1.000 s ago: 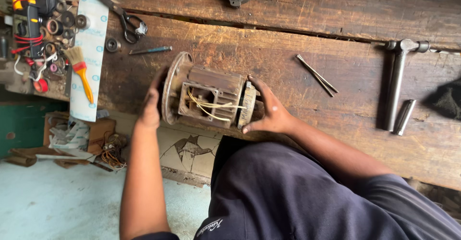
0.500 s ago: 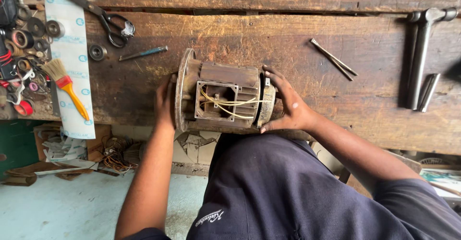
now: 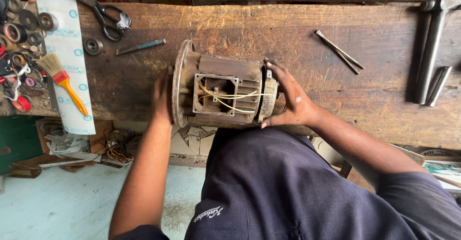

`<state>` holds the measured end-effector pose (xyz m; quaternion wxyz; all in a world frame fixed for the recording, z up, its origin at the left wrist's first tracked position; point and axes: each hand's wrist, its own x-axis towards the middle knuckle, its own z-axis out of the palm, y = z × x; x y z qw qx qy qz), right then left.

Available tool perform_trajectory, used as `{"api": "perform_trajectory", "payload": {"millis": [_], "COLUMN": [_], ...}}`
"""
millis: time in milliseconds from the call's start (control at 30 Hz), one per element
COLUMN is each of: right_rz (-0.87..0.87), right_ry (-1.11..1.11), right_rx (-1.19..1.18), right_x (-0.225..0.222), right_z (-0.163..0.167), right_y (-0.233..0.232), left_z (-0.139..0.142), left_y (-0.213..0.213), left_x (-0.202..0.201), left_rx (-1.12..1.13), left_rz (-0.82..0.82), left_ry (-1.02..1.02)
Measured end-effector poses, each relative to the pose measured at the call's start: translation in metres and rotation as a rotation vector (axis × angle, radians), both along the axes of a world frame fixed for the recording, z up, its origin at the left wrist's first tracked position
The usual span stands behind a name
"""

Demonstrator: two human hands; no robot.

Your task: The person assembles an electric motor at a wooden workbench. They handle the motor stator housing with wires, align and fit the end bell and fan cover onto the housing, pick up a hammer and tap parts into place, retrieve a component from the floor, and press the housing parts together by hand.

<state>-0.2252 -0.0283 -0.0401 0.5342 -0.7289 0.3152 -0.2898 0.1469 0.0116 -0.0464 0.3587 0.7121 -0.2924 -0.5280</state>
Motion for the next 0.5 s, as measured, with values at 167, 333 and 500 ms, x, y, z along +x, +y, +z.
{"api": "perform_trajectory", "payload": {"millis": [167, 333, 500], "right_rz": [0.046, 0.091, 0.084], "right_ry": [0.025, 0.066, 0.164], "right_rx": [0.147, 0.029, -0.274], "right_x": [0.008, 0.022, 0.054], "right_z": [0.004, 0.023, 0.058], "right_y": [-0.013, -0.023, -0.034], "left_z": [-0.006, -0.012, -0.018], "left_y": [0.008, 0.008, -0.005], "left_x": [0.013, 0.036, 0.064], "left_rx": [-0.033, -0.108, -0.196], "left_rz": [0.082, 0.263, 0.212], "left_ry": [0.037, 0.391, 0.531]}}
